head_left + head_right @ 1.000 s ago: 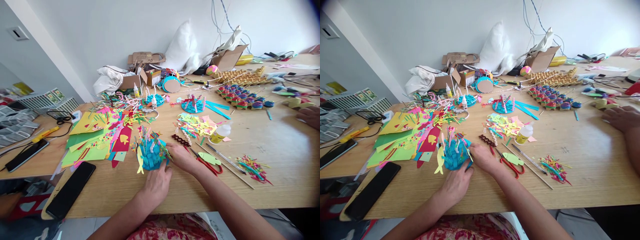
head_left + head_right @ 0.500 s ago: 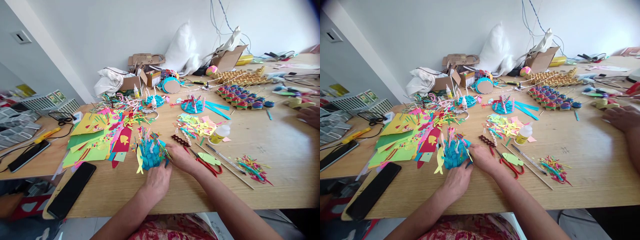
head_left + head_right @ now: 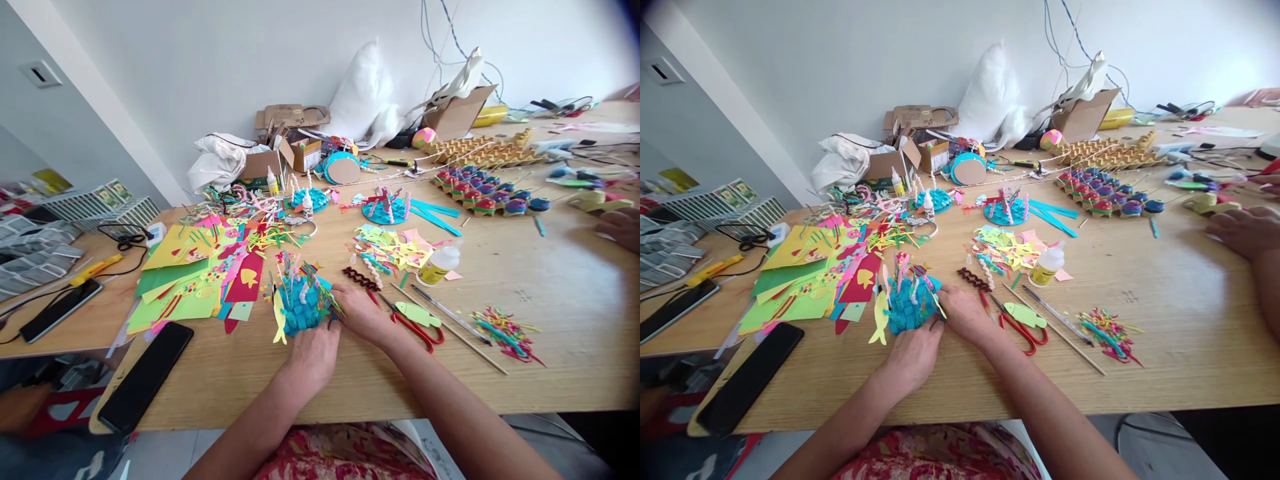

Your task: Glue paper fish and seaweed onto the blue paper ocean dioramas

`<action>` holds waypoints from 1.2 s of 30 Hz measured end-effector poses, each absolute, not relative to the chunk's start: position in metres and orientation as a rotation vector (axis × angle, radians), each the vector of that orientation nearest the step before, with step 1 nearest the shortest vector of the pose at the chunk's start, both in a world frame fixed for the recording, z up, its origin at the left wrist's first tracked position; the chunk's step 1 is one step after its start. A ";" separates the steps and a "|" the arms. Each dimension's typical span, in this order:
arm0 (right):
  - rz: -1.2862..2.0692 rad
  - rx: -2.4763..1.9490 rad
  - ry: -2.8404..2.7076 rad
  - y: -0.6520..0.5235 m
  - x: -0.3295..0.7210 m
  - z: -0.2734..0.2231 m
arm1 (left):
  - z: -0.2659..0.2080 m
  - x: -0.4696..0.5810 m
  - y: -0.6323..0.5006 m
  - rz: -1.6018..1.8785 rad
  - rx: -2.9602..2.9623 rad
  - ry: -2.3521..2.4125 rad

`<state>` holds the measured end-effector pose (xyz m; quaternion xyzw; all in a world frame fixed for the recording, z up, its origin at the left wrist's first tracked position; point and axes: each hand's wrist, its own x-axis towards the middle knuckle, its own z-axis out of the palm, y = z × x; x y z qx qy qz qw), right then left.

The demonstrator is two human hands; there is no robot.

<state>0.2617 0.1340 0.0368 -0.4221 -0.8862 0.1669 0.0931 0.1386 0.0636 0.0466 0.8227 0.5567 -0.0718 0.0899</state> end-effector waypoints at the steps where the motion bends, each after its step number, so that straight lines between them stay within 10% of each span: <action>1: 0.488 -1.251 -2.627 0.134 0.262 0.036 | 0.046 0.139 0.064 -0.207 2.447 1.659; 36: 0.538 -1.328 -2.503 0.129 0.267 0.040 | 0.050 0.117 0.046 -0.062 2.499 1.477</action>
